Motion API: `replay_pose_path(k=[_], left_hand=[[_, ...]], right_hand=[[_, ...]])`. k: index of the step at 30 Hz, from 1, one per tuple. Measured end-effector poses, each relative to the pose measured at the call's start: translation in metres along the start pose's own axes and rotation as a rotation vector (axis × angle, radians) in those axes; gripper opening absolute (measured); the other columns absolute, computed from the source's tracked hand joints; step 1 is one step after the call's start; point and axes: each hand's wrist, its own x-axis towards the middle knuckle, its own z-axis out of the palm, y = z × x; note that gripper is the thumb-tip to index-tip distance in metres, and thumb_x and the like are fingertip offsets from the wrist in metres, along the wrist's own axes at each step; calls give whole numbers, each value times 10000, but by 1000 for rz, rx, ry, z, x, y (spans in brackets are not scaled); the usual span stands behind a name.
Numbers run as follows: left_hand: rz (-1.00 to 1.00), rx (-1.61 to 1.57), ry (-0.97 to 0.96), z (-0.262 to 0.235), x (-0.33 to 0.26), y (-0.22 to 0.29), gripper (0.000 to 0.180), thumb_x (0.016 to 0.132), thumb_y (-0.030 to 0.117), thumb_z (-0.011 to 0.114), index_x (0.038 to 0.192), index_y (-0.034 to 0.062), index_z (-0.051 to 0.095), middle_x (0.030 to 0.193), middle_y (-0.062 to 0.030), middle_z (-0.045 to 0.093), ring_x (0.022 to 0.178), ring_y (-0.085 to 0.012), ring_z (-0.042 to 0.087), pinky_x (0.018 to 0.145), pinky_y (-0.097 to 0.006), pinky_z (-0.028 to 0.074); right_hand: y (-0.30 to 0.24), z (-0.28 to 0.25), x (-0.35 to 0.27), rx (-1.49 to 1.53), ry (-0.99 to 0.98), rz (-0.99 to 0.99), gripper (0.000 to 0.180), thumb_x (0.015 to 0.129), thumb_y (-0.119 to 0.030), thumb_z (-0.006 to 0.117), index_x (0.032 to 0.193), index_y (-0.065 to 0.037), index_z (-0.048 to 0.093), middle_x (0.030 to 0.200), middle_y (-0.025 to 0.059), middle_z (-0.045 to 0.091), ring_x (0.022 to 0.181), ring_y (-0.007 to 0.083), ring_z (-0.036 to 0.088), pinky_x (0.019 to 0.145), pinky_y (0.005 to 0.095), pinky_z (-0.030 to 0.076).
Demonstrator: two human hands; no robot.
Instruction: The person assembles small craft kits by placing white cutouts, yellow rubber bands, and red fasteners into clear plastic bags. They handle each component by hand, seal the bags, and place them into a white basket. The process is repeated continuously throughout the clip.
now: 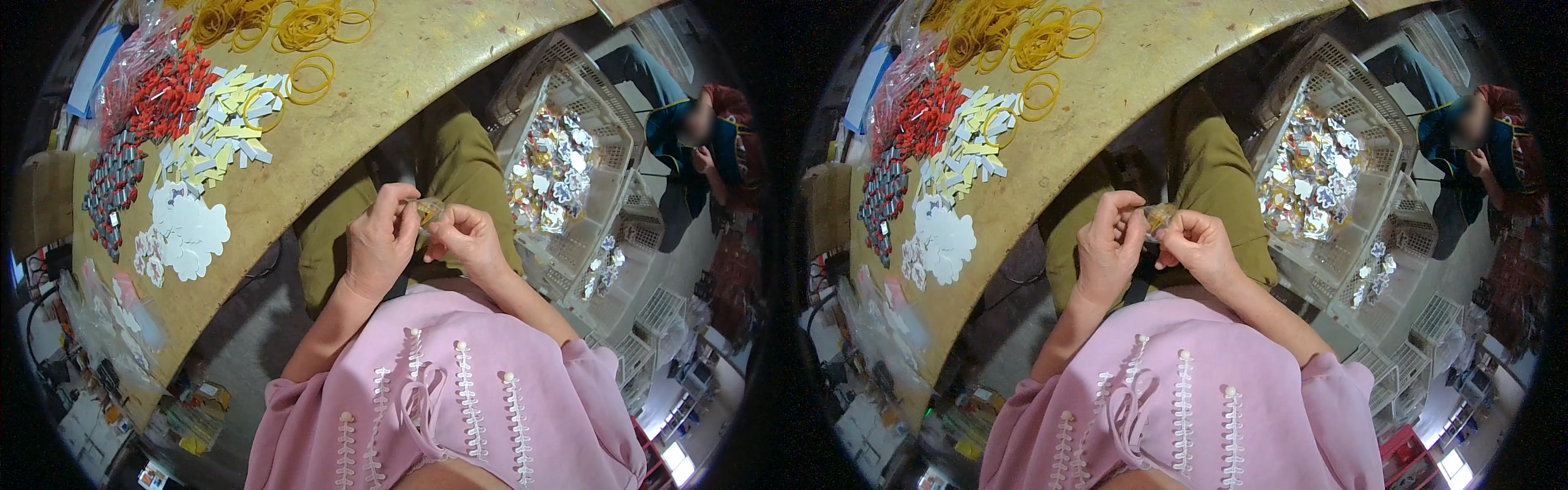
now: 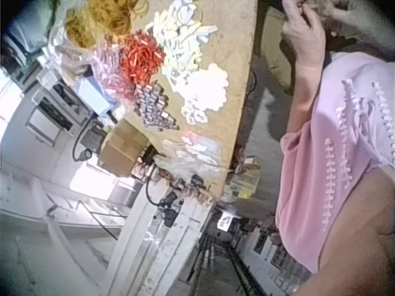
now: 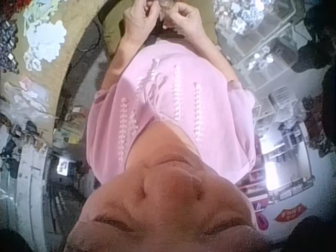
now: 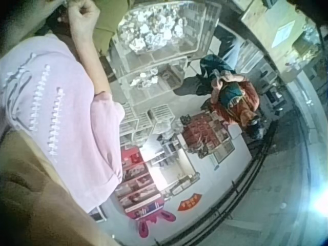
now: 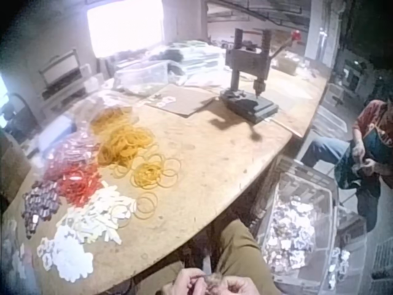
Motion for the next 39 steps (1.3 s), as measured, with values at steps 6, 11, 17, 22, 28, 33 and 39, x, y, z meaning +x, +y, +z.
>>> replay_pose_path(k=[6, 11, 17, 22, 28, 33, 39], left_hand=[[209, 229, -75, -10, -1, 3, 148, 851, -12, 617, 960, 70, 674, 857, -136, 668, 734, -322, 662, 637, -399, 536], [48, 102, -126, -12, -6, 6, 150, 847, 10, 664, 990, 47, 691, 851, -136, 667, 720, -306, 665, 627, -367, 539], [-88, -147, -212, -19, -4, 2, 222, 883, 9, 675, 1103, 32, 689, 894, -91, 693, 761, -147, 672, 665, -262, 536], [-272, -764, -163, -22, -6, 7, 184, 917, -21, 643, 1096, -25, 687, 983, -78, 699, 873, -102, 650, 761, -240, 530], [-67, -329, -190, -33, 0, 4, 205, 843, -32, 700, 1047, -17, 703, 980, -101, 690, 903, -157, 667, 785, -276, 534], [187, -38, -215, -42, 6, 16, 253, 739, -33, 752, 985, 19, 721, 956, -105, 683, 866, -237, 669, 751, -320, 531], [318, 30, -105, -41, 3, 24, 188, 684, -50, 759, 841, 36, 700, 939, -84, 695, 842, -242, 668, 724, -338, 535]], right_hand=[[-9, 5, -3, 34, 9, 22, 221, 961, -94, 598, 750, -27, 595, 708, 19, 621, 636, 93, 621, 586, 235, 514], [5, 9, -4, -108, -30, -143, 178, 969, -77, 591, 814, 3, 628, 740, 14, 622, 698, 72, 579, 649, 218, 478], [6, -7, -4, -492, 112, -414, 161, 933, -137, 670, 860, 0, 624, 860, 9, 648, 754, 86, 570, 681, 240, 461], [-3, -21, 9, 320, -106, 59, 571, 958, -278, 640, 1447, -95, 410, 1310, 97, 541, 1188, 199, 567, 940, 385, 539], [-4, -17, 5, 428, -237, 125, 334, 960, -61, 617, 1282, -57, 530, 1222, 102, 600, 1049, 179, 638, 842, 346, 610], [-12, -18, 7, -32, -230, -351, 183, 925, -64, 658, 1094, -46, 589, 1241, 156, 599, 1258, 287, 540, 1066, 428, 428], [-22, -10, 1, -125, -236, -491, 149, 933, -51, 634, 1073, -27, 588, 1232, 170, 605, 1257, 328, 548, 1076, 460, 423]])
